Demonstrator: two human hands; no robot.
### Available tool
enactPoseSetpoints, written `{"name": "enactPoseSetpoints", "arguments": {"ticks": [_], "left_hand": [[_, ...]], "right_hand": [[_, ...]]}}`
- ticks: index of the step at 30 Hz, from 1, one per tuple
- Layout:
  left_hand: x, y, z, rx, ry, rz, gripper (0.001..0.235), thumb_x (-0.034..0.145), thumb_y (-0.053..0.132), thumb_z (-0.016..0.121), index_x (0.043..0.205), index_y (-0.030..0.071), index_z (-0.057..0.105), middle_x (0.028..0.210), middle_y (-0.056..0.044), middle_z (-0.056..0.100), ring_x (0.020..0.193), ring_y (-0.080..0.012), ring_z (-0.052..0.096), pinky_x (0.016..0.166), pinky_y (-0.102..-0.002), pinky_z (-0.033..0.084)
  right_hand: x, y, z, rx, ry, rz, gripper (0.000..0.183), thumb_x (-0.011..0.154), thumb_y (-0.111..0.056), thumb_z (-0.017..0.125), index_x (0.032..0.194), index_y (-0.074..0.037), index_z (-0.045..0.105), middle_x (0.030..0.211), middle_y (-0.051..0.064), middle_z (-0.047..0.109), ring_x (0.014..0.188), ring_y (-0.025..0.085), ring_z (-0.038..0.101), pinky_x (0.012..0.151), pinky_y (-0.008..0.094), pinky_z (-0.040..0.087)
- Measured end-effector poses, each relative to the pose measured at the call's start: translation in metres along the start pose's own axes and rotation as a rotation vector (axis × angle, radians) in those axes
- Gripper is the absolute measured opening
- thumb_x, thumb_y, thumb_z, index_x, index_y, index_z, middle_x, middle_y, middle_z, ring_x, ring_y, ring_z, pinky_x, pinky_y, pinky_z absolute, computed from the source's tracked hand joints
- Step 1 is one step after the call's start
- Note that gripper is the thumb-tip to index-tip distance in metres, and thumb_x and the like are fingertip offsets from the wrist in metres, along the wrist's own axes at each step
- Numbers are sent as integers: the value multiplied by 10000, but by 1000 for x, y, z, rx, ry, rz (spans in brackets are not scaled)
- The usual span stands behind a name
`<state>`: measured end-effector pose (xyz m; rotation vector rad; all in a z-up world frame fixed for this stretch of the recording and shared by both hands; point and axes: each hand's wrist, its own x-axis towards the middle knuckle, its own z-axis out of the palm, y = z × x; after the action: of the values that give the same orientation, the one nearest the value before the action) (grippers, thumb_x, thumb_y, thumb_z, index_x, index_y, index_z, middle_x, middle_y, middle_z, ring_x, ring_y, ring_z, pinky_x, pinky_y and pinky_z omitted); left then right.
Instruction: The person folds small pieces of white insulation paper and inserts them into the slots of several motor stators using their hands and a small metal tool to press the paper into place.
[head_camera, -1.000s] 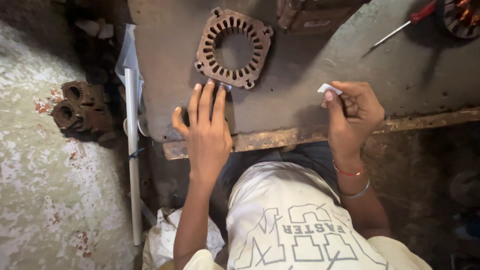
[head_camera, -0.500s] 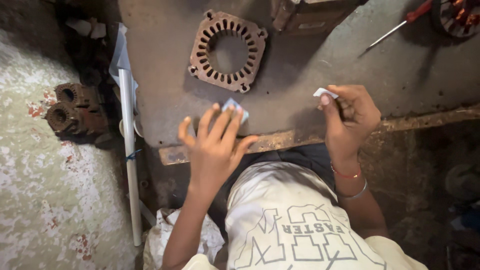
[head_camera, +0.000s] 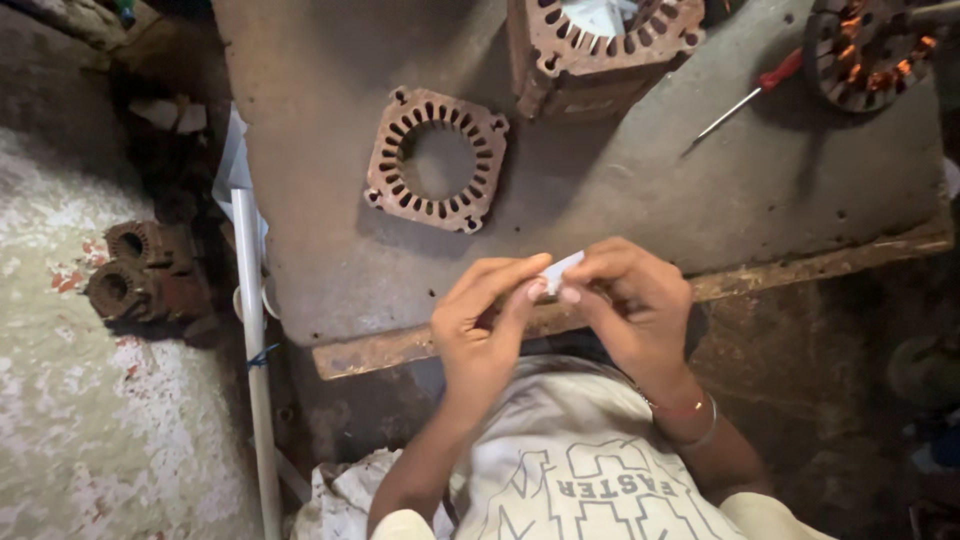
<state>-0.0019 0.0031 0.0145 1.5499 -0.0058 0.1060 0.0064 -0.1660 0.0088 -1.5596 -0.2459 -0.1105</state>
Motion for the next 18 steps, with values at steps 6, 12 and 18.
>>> {"name": "enactPoseSetpoints", "arguments": {"ticks": [6,12,18], "left_hand": [[10,4,6,-98,-126,17,234,909,-36,752,1136,16,773,1088,-97,752,911,-105,699,756,-216,547],[12,1,5,-101,-140,46,211,917,-57,754,1111,23,782,1057,-113,794,936,-150,764,830,-247,604],[8,-3,4,-229,-190,-94,216,903,-60,752,1113,-10,769,1044,-106,776,929,-127,740,819,-241,591]], "right_hand": [[3,-4,-14,-42,48,28,277,882,156,715,1133,46,675,1021,83,674,854,85,674,692,183,538],[3,-5,-19,209,-8,29,242,885,171,662,1108,78,672,1019,131,650,815,126,682,648,216,571],[1,0,-20,221,54,-1,216,910,180,645,1104,88,675,990,145,643,717,136,662,600,227,537]]}}
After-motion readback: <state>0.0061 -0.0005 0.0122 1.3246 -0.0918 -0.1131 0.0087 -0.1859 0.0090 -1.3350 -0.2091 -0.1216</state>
